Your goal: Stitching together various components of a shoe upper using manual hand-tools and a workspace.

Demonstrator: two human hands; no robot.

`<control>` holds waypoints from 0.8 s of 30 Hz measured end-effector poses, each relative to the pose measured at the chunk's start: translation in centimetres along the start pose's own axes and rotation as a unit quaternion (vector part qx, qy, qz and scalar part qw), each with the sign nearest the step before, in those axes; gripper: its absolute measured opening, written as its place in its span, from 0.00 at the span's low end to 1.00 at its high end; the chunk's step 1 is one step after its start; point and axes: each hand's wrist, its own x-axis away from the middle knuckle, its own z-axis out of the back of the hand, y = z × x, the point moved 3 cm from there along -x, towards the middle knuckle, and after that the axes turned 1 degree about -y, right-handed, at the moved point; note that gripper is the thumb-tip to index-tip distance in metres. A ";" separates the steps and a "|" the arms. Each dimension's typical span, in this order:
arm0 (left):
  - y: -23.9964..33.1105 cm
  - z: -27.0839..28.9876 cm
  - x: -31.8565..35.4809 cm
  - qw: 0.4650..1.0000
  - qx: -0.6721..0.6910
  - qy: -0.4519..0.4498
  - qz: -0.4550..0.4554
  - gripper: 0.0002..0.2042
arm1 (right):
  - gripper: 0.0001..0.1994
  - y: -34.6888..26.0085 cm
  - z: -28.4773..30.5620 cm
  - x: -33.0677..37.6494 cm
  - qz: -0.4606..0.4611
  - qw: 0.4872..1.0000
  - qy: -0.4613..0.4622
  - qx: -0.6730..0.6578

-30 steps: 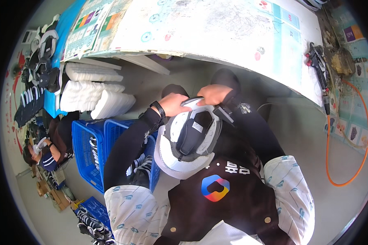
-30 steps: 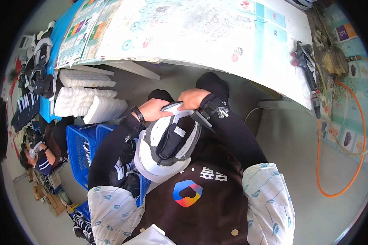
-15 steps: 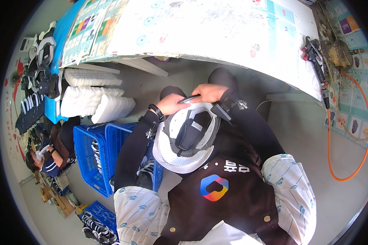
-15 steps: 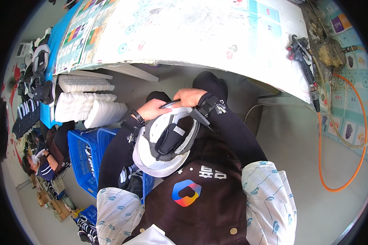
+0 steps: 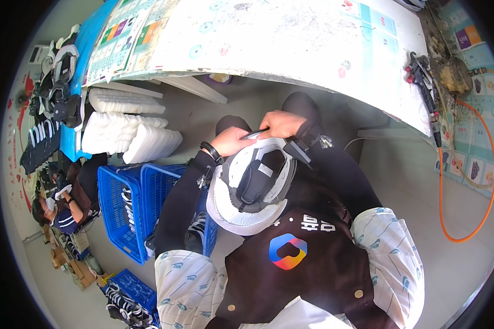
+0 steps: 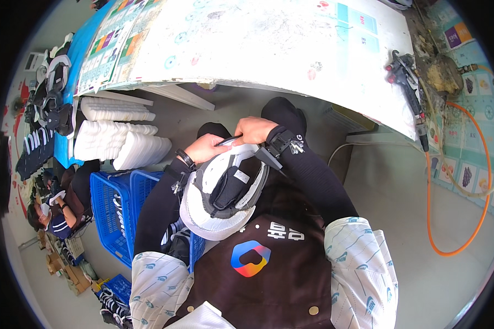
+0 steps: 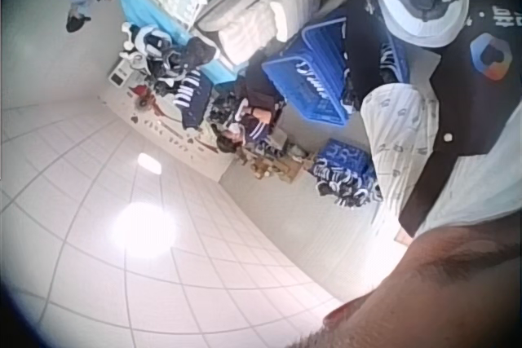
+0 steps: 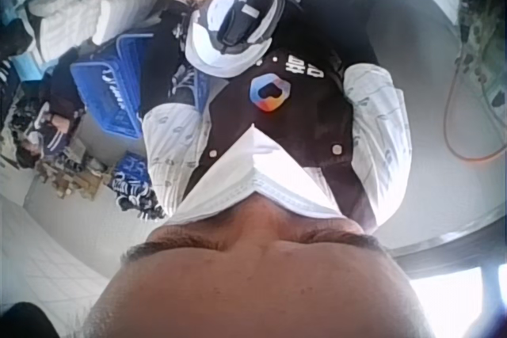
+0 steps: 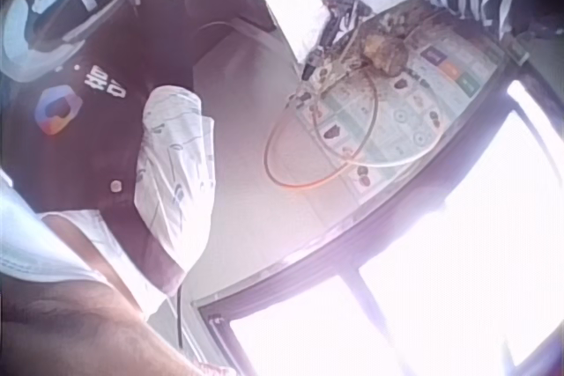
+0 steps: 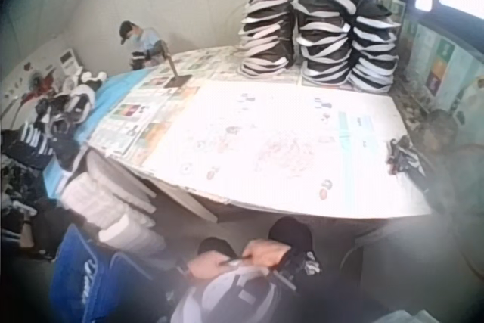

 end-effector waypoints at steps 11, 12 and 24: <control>-0.7 -0.8 -0.2 0.998 0.017 0.037 -0.043 0.19 | 0.22 -0.3 0.0 0.3 -0.024 1.000 0.001 -0.012; -0.7 -0.8 -0.2 0.999 0.017 0.036 -0.034 0.19 | 0.22 -0.3 -0.1 0.3 -0.019 1.000 -0.001 -0.016; 2.2 -0.3 2.0 0.992 -0.075 0.099 -0.025 0.13 | 0.15 -2.1 -0.9 0.9 0.064 0.989 0.095 0.094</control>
